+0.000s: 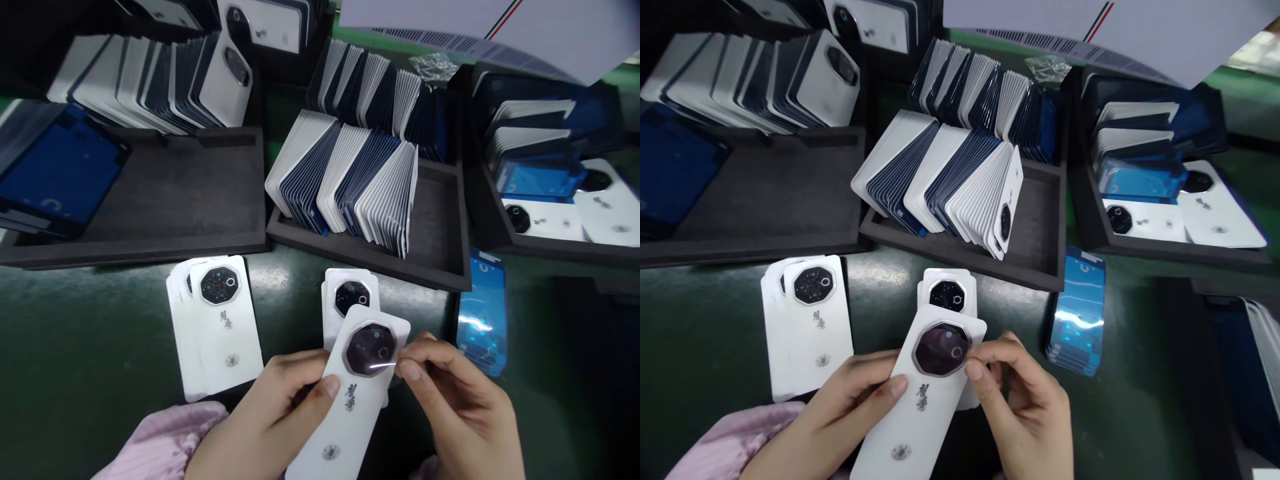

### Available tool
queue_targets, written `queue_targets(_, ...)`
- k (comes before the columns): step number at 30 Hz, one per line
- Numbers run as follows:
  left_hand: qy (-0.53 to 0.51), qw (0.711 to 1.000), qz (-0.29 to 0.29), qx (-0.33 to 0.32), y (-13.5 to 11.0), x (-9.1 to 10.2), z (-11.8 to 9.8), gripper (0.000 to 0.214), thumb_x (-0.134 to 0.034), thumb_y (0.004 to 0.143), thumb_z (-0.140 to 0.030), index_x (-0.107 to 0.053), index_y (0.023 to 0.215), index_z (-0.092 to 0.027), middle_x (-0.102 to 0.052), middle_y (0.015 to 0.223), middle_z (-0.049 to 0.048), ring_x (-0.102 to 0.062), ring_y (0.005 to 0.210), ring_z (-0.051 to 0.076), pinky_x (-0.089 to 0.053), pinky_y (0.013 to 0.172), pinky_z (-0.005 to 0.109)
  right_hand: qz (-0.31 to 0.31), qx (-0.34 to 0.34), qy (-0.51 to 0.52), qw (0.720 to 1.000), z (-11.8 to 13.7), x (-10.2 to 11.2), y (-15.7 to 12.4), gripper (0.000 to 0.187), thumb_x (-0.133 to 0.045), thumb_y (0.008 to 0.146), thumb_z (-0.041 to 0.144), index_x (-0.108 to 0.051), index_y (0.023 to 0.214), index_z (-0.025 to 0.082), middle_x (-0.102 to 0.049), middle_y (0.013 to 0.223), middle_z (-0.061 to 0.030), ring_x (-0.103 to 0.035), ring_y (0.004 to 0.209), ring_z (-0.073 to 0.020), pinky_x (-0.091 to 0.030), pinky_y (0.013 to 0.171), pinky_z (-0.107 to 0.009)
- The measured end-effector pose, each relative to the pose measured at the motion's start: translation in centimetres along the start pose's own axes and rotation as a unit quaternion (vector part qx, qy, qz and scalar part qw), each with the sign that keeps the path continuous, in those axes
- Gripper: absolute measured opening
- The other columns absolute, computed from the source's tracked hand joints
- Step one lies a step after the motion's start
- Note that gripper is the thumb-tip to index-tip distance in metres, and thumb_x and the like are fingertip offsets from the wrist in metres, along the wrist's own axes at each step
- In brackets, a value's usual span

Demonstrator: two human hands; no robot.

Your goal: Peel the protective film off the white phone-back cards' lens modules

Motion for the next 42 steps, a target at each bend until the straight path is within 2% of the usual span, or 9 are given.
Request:
queue_targets(3,0.007,1.000,0.000,0.001,0.0,0.0,0.1,0.036,-0.047,0.111,-0.033,-0.071,0.089,-0.019,-0.060,0.086,-0.0005,-0.054,0.074,0.015,-0.043,0.066,0.023,0.003,-0.007,-0.002,1.000,-0.1,0.0,-0.1,0.009,-0.078,0.091,0.029,-0.076,0.082,0.031,-0.072,0.077,0.0029,-0.063,0.073,-0.0154,-0.051,0.067,-0.021)
queue_targets(6,0.023,1.000,-0.015,0.004,-0.2,0.2,0.2,0.035,-0.049,0.111,-0.036,-0.073,0.091,-0.020,-0.065,0.088,0.0010,-0.059,0.079,0.017,-0.048,0.073,0.024,0.011,-0.017,0.012,1.000,-0.2,-0.1,0.0,0.010,-0.077,0.092,0.030,-0.076,0.081,0.031,-0.072,0.077,0.0024,-0.064,0.074,-0.0155,-0.052,0.068,-0.020)
queue_targets(9,0.042,0.999,-0.031,0.005,-0.3,0.5,0.3,0.037,-0.050,0.110,-0.038,-0.073,0.088,-0.020,-0.066,0.083,0.0016,-0.059,0.076,0.018,-0.050,0.073,0.025,0.018,-0.021,0.026,0.999,0.0,-0.2,0.1,0.011,-0.077,0.092,0.029,-0.077,0.081,0.031,-0.073,0.077,0.0025,-0.064,0.074,-0.0151,-0.053,0.070,-0.019)
queue_targets(18,0.047,0.999,-0.022,-0.001,-0.1,0.4,-0.1,0.034,-0.052,0.109,-0.033,-0.073,0.085,-0.019,-0.067,0.084,0.0020,-0.062,0.077,0.018,-0.051,0.072,0.024,0.010,-0.032,0.003,0.999,-0.6,-0.1,0.0,0.011,-0.078,0.090,0.030,-0.077,0.080,0.030,-0.071,0.075,0.0026,-0.062,0.073,-0.0164,-0.050,0.069,-0.023)
queue_targets(25,0.060,0.998,-0.008,-0.016,0.1,0.1,-0.5,0.036,-0.049,0.110,-0.030,-0.064,0.079,-0.019,-0.060,0.079,0.0006,-0.061,0.075,0.018,-0.048,0.068,0.024,0.000,-0.023,0.002,1.000,-0.9,-0.1,0.0,0.009,-0.079,0.089,0.030,-0.076,0.080,0.031,-0.068,0.075,0.0034,-0.056,0.071,-0.0159,-0.046,0.066,-0.026)
queue_targets(33,0.107,0.993,0.020,-0.050,-0.1,-0.6,-1.1,0.039,-0.046,0.109,-0.027,-0.055,0.072,-0.020,-0.058,0.082,0.0019,-0.061,0.078,0.018,-0.047,0.071,0.026,-0.003,-0.027,-0.047,0.999,-1.3,-0.2,0.0,0.016,-0.075,0.094,0.034,-0.072,0.080,0.027,-0.063,0.072,0.0023,-0.055,0.069,-0.0164,-0.044,0.063,-0.028)
queue_targets(37,0.106,0.993,0.013,-0.042,0.0,-0.5,-0.9,0.037,-0.044,0.111,-0.029,-0.062,0.080,-0.019,-0.064,0.088,0.0035,-0.062,0.079,0.018,-0.048,0.073,0.026,-0.013,-0.010,-0.083,0.996,-1.7,0.1,0.6,0.022,-0.076,0.093,0.035,-0.060,0.080,0.026,-0.057,0.070,0.0048,-0.055,0.063,-0.0142,-0.046,0.059,-0.025)
queue_targets(39,0.089,0.995,-0.014,-0.034,0.0,0.0,-0.7,0.037,-0.045,0.112,-0.031,-0.066,0.084,-0.019,-0.067,0.088,0.0029,-0.063,0.080,0.018,-0.049,0.074,0.024,0.024,-0.010,-0.071,0.997,-1.9,-0.4,0.9,0.020,-0.075,0.093,0.037,-0.060,0.087,0.026,-0.059,0.075,0.0043,-0.057,0.065,-0.0143,-0.048,0.059,-0.024)
queue_targets(42,0.093,0.994,-0.054,-0.016,-0.4,1.0,-0.4,0.038,-0.045,0.112,-0.038,-0.074,0.095,-0.022,-0.074,0.098,0.0039,-0.068,0.085,0.019,-0.054,0.075,0.024,0.170,-0.045,-0.058,0.983,-2.5,-3.0,0.6,0.021,-0.066,0.099,0.043,-0.065,0.089,0.024,-0.065,0.078,0.0015,-0.060,0.068,-0.0162,-0.049,0.061,-0.026)
Point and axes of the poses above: each hand's wrist, its own y-axis towards the middle knuckle, its own x-axis out of the back of the hand, z = x × y, the point moved 9 cm from there along y, towards the middle knuckle
